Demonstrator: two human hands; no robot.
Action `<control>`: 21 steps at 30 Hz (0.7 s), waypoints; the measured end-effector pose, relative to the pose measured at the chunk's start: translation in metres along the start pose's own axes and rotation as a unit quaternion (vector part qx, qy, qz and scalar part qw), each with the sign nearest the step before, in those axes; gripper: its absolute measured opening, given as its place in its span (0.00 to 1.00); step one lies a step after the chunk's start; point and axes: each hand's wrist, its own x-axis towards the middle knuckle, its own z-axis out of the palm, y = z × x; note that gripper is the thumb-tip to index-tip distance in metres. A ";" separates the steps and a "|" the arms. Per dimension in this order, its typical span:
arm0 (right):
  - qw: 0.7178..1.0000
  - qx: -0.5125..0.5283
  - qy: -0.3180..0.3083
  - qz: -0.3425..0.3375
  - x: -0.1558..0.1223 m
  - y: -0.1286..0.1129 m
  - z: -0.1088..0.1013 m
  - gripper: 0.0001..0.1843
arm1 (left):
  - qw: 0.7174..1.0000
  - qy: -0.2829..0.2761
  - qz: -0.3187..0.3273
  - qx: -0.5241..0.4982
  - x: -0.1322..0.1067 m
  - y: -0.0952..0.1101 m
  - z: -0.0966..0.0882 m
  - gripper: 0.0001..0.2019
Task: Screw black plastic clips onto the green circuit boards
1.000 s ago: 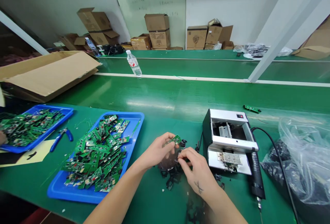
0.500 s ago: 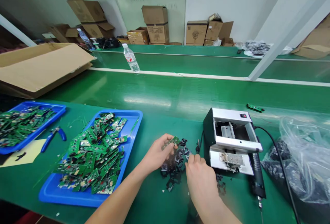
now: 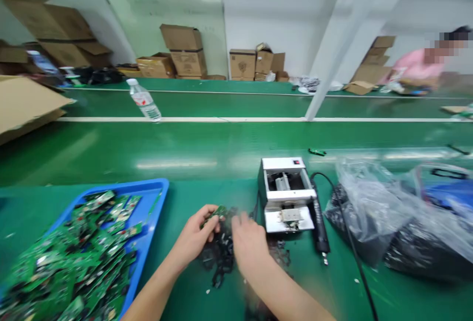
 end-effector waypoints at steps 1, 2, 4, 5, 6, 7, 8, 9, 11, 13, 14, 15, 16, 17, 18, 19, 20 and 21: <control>0.999 0.028 -0.005 -0.015 -0.001 -0.001 -0.003 0.09 | 1.000 0.000 0.001 0.000 0.001 -0.001 -0.002 0.21; 0.998 0.059 -0.007 -0.032 -0.002 0.000 -0.006 0.06 | 1.000 -0.003 0.002 0.004 0.003 -0.002 -0.004 0.23; 0.990 0.126 -0.004 -0.066 -0.006 0.004 -0.014 0.04 | 1.000 -0.008 0.004 0.010 0.006 -0.003 -0.007 0.24; 0.984 0.161 0.001 -0.080 -0.009 0.008 -0.018 0.04 | 1.000 -0.014 0.007 0.013 0.007 -0.002 -0.008 0.24; 0.976 0.198 0.006 -0.091 -0.012 0.012 -0.022 0.04 | 1.000 -0.022 0.010 0.017 0.008 0.000 -0.008 0.25; 0.967 0.235 0.011 -0.099 -0.015 0.018 -0.026 0.06 | 0.999 -0.032 0.011 0.020 0.010 0.003 -0.007 0.25; 0.957 0.272 0.014 -0.104 -0.019 0.024 -0.030 0.07 | 0.999 -0.041 0.011 0.025 0.011 0.008 -0.006 0.25; 0.946 0.307 0.017 -0.106 -0.022 0.030 -0.034 0.07 | 0.998 -0.050 0.010 0.031 0.013 0.013 -0.003 0.25; 0.925 0.368 0.024 -0.095 -0.027 0.044 -0.043 0.07 | 0.997 -0.068 0.010 0.041 0.016 0.026 0.004 0.25; 0.906 0.415 0.035 -0.076 -0.030 0.059 -0.050 0.05 | 0.995 -0.086 0.022 0.048 0.019 0.038 0.014 0.23; 0.898 0.433 0.041 -0.067 -0.031 0.067 -0.052 0.06 | 0.994 -0.093 0.032 0.050 0.021 0.044 0.020 0.22; 0.891 0.448 0.049 -0.059 -0.031 0.074 -0.054 0.09 | 0.992 -0.103 0.042 0.053 0.021 0.048 0.026 0.20; 0.885 0.460 0.054 -0.054 -0.032 0.082 -0.056 0.13 | 0.990 -0.116 0.050 0.055 0.022 0.051 0.031 0.17; 0.880 0.469 0.060 -0.048 -0.032 0.089 -0.056 0.14 | 0.989 -0.127 0.055 0.055 0.022 0.053 0.037 0.15; 0.877 0.474 0.067 -0.043 -0.032 0.095 -0.055 0.11 | 0.988 -0.133 0.052 0.059 0.022 0.054 0.043 0.12; 0.875 0.477 0.071 -0.039 -0.033 0.101 -0.054 0.08 | 0.986 -0.145 0.045 0.067 0.021 0.055 0.047 0.10; 0.875 0.478 0.075 -0.036 -0.034 0.105 -0.053 0.08 | 0.984 -0.155 0.044 0.076 0.020 0.055 0.051 0.09; 0.874 0.477 0.078 -0.035 -0.036 0.108 -0.052 0.08 | 0.982 -0.162 0.043 0.084 0.019 0.055 0.054 0.07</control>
